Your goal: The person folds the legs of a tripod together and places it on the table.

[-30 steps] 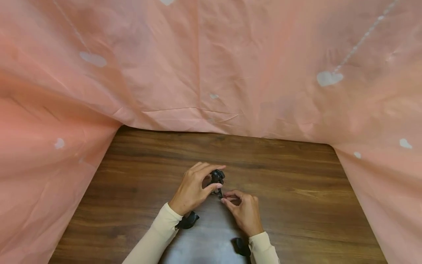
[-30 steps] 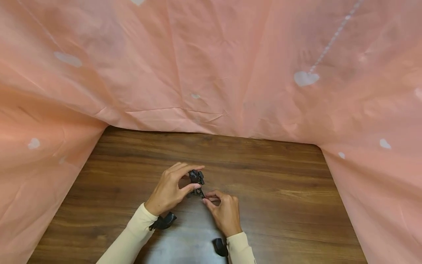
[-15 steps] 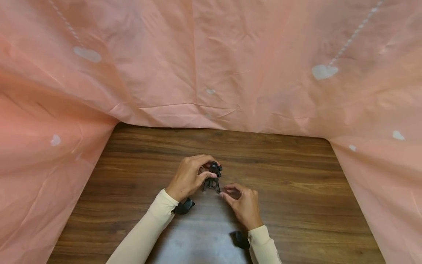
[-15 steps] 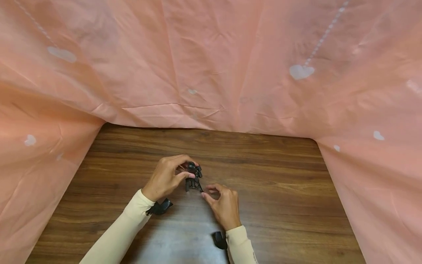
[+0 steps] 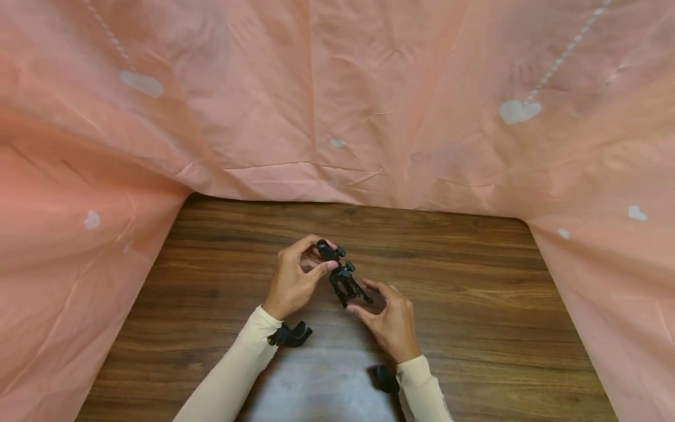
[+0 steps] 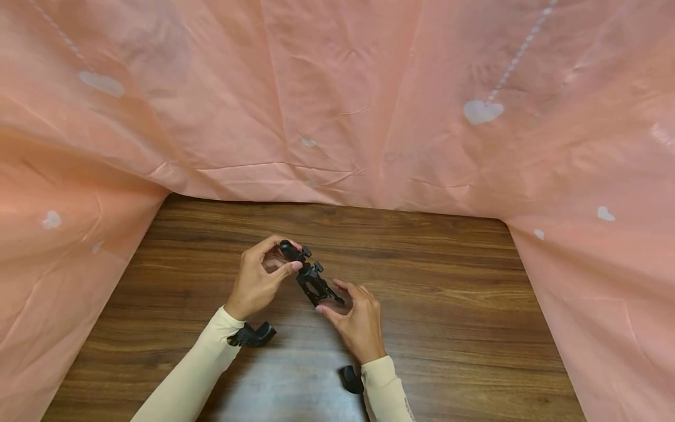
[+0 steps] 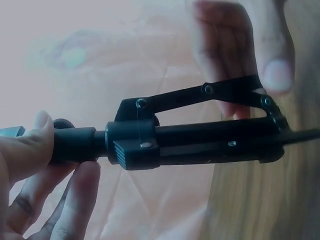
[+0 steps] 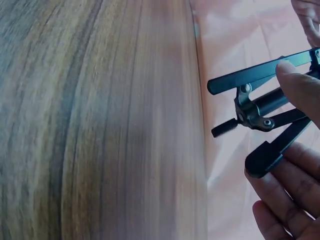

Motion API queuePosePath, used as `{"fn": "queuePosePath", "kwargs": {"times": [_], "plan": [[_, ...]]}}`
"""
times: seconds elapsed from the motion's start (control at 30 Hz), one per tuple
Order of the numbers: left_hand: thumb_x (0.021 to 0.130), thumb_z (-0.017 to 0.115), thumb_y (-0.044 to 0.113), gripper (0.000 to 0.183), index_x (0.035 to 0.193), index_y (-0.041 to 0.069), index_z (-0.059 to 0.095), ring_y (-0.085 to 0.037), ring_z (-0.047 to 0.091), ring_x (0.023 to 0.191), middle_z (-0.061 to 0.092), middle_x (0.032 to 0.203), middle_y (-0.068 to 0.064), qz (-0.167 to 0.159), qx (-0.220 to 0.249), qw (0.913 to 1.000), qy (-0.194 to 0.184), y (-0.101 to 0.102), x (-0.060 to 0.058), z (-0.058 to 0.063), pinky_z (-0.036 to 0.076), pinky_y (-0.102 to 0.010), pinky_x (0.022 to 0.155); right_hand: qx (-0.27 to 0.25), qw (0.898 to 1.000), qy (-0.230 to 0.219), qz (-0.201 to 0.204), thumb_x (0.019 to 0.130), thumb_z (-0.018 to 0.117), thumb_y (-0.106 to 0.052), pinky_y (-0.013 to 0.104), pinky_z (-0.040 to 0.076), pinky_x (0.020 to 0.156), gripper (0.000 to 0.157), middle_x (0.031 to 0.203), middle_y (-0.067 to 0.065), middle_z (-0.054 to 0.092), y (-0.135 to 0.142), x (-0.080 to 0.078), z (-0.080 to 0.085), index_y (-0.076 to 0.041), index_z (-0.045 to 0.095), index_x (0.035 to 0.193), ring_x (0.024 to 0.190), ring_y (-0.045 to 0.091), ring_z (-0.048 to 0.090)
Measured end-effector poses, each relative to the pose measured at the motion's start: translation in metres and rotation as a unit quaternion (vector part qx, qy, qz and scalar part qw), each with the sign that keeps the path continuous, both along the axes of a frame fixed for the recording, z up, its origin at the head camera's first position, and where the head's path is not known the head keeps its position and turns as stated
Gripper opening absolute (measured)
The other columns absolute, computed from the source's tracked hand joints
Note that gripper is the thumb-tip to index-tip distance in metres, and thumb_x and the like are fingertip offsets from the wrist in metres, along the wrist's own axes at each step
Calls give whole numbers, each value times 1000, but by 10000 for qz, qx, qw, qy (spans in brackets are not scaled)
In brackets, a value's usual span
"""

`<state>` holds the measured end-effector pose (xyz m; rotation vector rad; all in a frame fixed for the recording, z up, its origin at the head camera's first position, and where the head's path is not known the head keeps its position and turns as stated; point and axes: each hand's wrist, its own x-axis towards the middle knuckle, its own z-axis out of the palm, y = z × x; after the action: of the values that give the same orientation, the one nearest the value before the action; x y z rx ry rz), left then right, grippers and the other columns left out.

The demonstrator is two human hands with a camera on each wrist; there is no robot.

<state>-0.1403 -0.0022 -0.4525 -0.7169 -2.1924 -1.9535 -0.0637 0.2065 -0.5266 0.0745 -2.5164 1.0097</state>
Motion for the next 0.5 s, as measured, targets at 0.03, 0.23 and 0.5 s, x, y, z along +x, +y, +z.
{"fn": "queuePosePath", "kwargs": {"times": [0.03, 0.23, 0.5], "plan": [[82, 80, 11, 27, 106, 17, 68, -20, 70, 72, 72, 91, -2, 5, 56, 10000, -37, 0, 0, 0, 59, -29, 61, -2, 10000, -56, 14, 60, 94, -43, 41, 55, 83, 64, 105, 0, 76, -1, 0, 0, -19, 73, 116, 97, 19, 70], [84, 78, 8, 26, 107, 11, 66, -22, 70, 75, 71, 93, -9, -128, 578, 9979, -245, -1, 3, -2, 60, -33, 63, -13, 9995, -249, 178, 60, 94, -46, 39, 54, 84, 70, 111, -2, 74, -4, -1, -1, -21, 71, 121, 100, 17, 68], [85, 75, 2, 24, 106, 5, 64, -17, 68, 77, 68, 103, -13, -278, 1168, 9920, -385, -3, 6, 0, 60, -34, 62, -12, 9994, -187, 288, 59, 96, -40, 37, 54, 85, 68, 111, -3, 74, -8, -3, -1, -23, 70, 121, 99, 16, 69]]}}
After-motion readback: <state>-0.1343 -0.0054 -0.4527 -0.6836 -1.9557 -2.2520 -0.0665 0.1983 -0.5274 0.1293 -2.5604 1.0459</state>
